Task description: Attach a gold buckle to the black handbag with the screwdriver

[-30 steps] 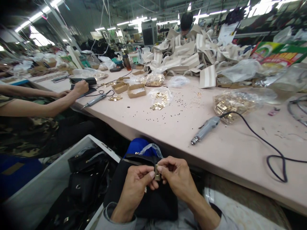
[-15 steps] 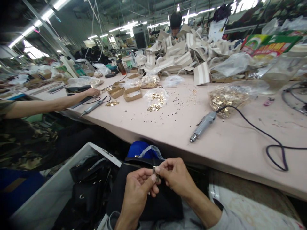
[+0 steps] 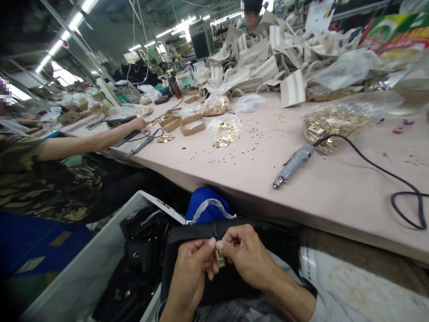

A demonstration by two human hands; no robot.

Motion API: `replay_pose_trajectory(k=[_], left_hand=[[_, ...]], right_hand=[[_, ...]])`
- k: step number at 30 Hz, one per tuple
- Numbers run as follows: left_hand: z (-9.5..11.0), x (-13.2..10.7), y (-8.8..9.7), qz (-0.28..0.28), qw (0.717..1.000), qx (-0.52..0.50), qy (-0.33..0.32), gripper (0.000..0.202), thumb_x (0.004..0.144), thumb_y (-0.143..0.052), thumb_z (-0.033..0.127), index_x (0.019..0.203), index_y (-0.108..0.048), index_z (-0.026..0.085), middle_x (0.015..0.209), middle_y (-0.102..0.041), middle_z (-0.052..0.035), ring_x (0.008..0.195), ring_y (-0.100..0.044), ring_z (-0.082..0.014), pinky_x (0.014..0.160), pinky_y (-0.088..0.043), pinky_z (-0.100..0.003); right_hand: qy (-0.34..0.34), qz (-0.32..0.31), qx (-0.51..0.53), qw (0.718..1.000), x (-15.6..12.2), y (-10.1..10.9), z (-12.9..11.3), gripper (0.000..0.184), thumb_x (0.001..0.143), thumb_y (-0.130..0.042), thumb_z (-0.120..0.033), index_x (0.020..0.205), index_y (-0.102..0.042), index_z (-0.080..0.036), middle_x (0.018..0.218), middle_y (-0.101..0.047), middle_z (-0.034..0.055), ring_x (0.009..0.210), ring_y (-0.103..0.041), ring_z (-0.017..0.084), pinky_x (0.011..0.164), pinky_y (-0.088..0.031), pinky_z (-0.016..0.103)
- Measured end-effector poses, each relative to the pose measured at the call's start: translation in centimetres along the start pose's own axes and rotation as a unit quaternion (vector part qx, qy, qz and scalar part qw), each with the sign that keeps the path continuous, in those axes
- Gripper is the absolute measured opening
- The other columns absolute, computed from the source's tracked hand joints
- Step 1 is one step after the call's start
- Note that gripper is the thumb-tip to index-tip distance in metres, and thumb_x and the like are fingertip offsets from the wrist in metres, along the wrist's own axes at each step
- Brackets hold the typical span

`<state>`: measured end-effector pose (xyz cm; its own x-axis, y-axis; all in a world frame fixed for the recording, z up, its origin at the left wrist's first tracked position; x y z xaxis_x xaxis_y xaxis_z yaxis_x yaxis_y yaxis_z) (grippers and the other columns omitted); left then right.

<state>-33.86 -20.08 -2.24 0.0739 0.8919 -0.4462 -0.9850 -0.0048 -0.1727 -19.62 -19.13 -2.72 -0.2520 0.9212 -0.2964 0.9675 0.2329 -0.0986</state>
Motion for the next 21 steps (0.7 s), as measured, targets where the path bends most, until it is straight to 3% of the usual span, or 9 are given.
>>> replay_pose_trajectory(k=[6,10,16,20,21], left_hand=[[0.2,0.3,-0.2,0.008,0.998,-0.017,-0.054,0.037,0.08,-0.081,0.04,0.063,-0.063,0.014,0.05,-0.046,0.0049,0.045,-0.035,-0.0055,0.045,-0.026,-0.019],[-0.1,0.3,-0.2,0.05,0.995,-0.001,-0.085,0.036,0.083,-0.08,0.043,0.069,-0.066,0.013,0.056,-0.053,0.0036,0.048,-0.038,-0.0057,0.047,-0.029,-0.019],[-0.9,0.7,-0.3,0.059,0.994,0.059,-0.064,0.04,0.082,-0.079,0.049,0.071,-0.065,0.014,0.052,-0.049,0.005,0.042,-0.038,-0.0064,0.042,-0.029,-0.02],[-1.2,0.7,-0.1,0.067,0.997,0.032,-0.03,0.051,0.068,-0.089,0.062,0.075,-0.066,0.017,0.056,-0.056,0.0,0.043,-0.047,-0.0104,0.039,-0.034,-0.022],[-1.3,0.7,-0.2,0.057,0.998,0.023,-0.01,0.054,0.066,-0.089,0.066,0.081,-0.069,0.019,0.059,-0.06,-0.0029,0.046,-0.053,-0.0146,0.038,-0.036,-0.024]], right_hand=[[0.026,0.01,-0.075,0.997,-0.2,-0.1,0.1,0.04,0.091,-0.066,-0.05,0.071,-0.066,-0.016,0.063,-0.061,0.0022,0.06,-0.048,0.014,0.057,-0.034,0.028],[0.028,0.013,-0.14,0.99,-0.9,-0.1,-0.4,0.032,0.091,-0.064,-0.044,0.074,-0.065,-0.017,0.067,-0.061,0.0016,0.063,-0.051,0.015,0.059,-0.036,0.028],[-0.004,-0.024,-0.127,0.992,-1.5,0.1,0.4,0.034,0.09,-0.061,-0.049,0.074,-0.061,-0.019,0.065,-0.056,-0.0002,0.059,-0.047,0.014,0.055,-0.035,0.026],[0.028,0.023,-0.144,0.989,-1.8,0.8,1.3,0.043,0.087,-0.063,-0.062,0.075,-0.067,-0.021,0.072,-0.064,0.0037,0.071,-0.058,0.02,0.066,-0.047,0.031],[0.032,0.036,-0.161,0.986,-1.7,1.1,1.4,0.045,0.081,-0.068,-0.066,0.067,-0.066,-0.023,0.07,-0.064,0.0047,0.069,-0.06,0.021,0.065,-0.049,0.033]])
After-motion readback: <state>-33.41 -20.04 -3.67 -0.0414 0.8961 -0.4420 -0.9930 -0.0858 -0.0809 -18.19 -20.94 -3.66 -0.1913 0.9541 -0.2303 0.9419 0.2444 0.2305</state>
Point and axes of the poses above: each hand's wrist, its own x-axis towards the middle knuckle, its own y-axis out of the back of the hand, z = x × y, the point moved 6 cm from there along x, towards the middle knuckle
